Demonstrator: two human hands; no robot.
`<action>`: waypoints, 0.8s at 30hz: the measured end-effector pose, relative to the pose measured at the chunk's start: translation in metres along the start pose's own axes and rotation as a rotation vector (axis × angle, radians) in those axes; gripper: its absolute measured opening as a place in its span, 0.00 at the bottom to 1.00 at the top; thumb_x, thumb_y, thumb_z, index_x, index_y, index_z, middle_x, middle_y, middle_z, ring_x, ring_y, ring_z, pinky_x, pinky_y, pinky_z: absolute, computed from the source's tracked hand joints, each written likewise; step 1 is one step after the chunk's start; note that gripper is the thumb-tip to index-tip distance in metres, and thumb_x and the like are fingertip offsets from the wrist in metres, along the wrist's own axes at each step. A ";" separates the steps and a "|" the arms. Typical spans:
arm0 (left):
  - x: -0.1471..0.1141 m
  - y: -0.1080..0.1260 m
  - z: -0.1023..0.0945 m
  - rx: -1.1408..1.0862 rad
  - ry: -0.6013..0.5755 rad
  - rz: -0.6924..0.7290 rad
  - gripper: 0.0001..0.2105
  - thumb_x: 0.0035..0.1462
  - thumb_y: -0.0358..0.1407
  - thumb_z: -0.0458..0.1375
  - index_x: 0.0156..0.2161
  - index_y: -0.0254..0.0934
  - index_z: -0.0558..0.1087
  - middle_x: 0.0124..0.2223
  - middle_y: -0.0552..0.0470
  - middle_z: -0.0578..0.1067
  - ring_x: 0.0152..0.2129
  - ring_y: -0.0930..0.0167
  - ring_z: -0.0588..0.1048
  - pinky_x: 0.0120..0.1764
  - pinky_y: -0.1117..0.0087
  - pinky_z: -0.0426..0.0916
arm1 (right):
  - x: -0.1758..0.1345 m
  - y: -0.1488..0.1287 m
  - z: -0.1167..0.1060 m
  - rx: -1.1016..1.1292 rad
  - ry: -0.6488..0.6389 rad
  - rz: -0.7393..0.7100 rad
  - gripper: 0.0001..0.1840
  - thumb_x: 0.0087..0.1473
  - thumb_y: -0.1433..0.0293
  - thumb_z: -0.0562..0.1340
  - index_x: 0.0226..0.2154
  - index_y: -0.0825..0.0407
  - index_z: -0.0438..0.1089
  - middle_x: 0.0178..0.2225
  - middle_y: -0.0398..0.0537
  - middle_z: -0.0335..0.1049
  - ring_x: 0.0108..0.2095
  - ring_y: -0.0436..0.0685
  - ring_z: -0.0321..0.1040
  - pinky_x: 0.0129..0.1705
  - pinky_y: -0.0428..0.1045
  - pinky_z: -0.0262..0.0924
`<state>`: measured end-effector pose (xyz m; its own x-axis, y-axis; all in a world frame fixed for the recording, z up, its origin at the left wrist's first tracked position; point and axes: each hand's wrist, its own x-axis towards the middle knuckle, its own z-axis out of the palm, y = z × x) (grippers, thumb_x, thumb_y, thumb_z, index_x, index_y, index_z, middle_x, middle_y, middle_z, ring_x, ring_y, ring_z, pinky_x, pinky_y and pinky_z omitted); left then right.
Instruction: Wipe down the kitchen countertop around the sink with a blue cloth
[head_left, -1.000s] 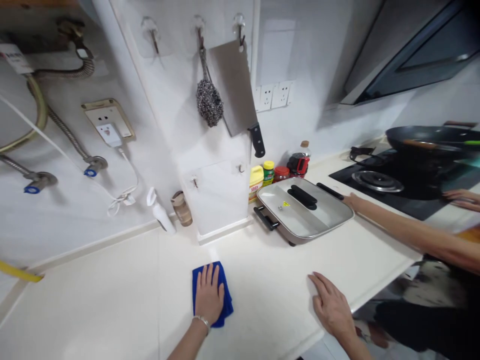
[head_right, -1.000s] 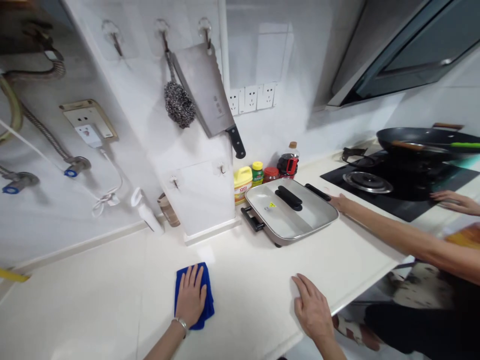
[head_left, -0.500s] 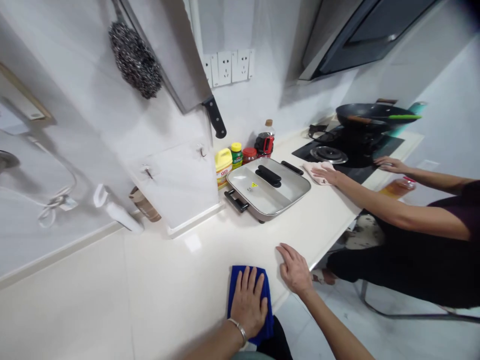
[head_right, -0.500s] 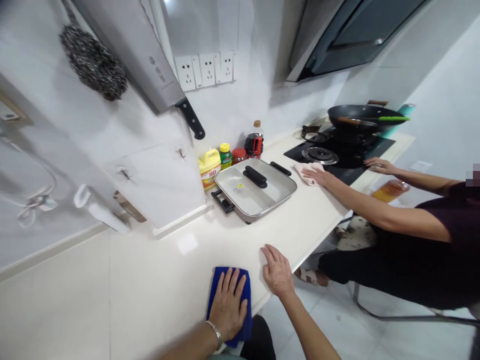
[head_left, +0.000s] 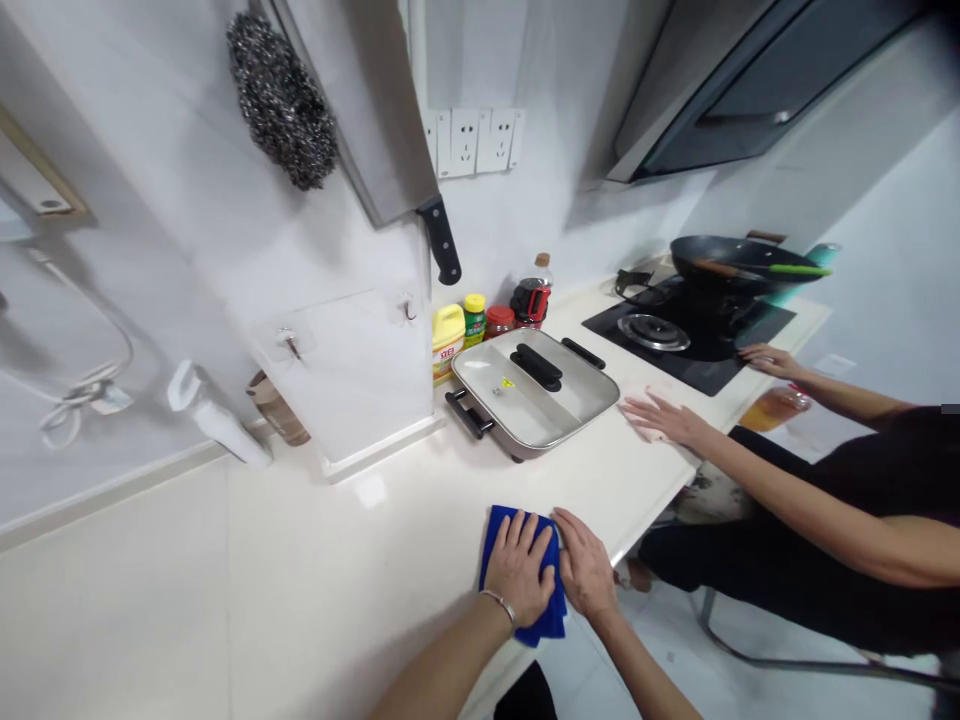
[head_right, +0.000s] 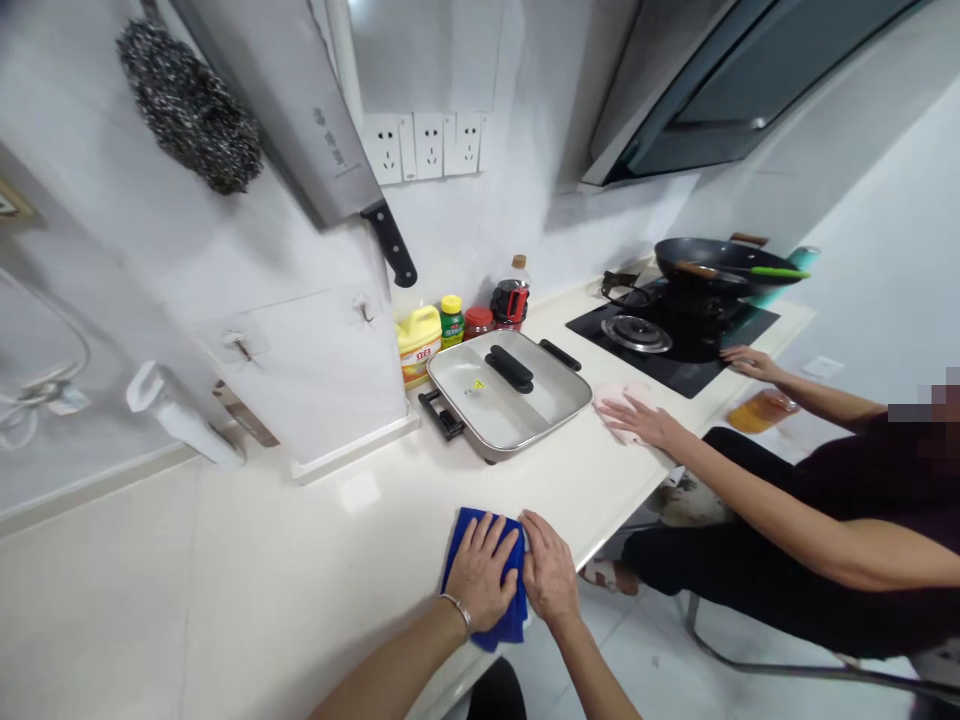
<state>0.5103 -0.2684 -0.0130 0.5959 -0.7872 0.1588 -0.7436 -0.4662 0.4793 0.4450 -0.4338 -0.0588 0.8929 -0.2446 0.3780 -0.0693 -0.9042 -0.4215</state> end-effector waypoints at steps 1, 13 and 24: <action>0.004 -0.005 -0.002 -0.005 0.003 0.006 0.28 0.67 0.47 0.45 0.69 0.42 0.53 0.71 0.47 0.53 0.69 0.60 0.47 0.69 0.48 0.46 | 0.000 0.000 0.000 -0.003 0.000 0.001 0.30 0.57 0.73 0.48 0.62 0.48 0.54 0.61 0.52 0.59 0.61 0.61 0.57 0.61 0.62 0.57; 0.062 -0.077 -0.030 0.084 0.094 -0.161 0.27 0.65 0.46 0.48 0.67 0.42 0.59 0.70 0.48 0.57 0.67 0.59 0.50 0.69 0.49 0.45 | -0.002 0.005 0.005 -0.048 0.006 0.006 0.35 0.54 0.73 0.50 0.65 0.46 0.52 0.62 0.50 0.58 0.60 0.64 0.59 0.61 0.62 0.58; -0.014 -0.155 -0.090 0.237 0.207 -0.348 0.26 0.65 0.42 0.51 0.67 0.43 0.59 0.69 0.49 0.59 0.67 0.61 0.51 0.68 0.50 0.48 | -0.008 0.016 0.009 -0.055 -0.016 -0.001 0.30 0.56 0.67 0.49 0.61 0.51 0.58 0.59 0.56 0.62 0.58 0.67 0.62 0.60 0.63 0.59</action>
<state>0.6448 -0.1486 -0.0115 0.8520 -0.4820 0.2044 -0.5235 -0.7865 0.3277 0.4411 -0.4435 -0.0760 0.9000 -0.2387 0.3648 -0.0924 -0.9222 -0.3754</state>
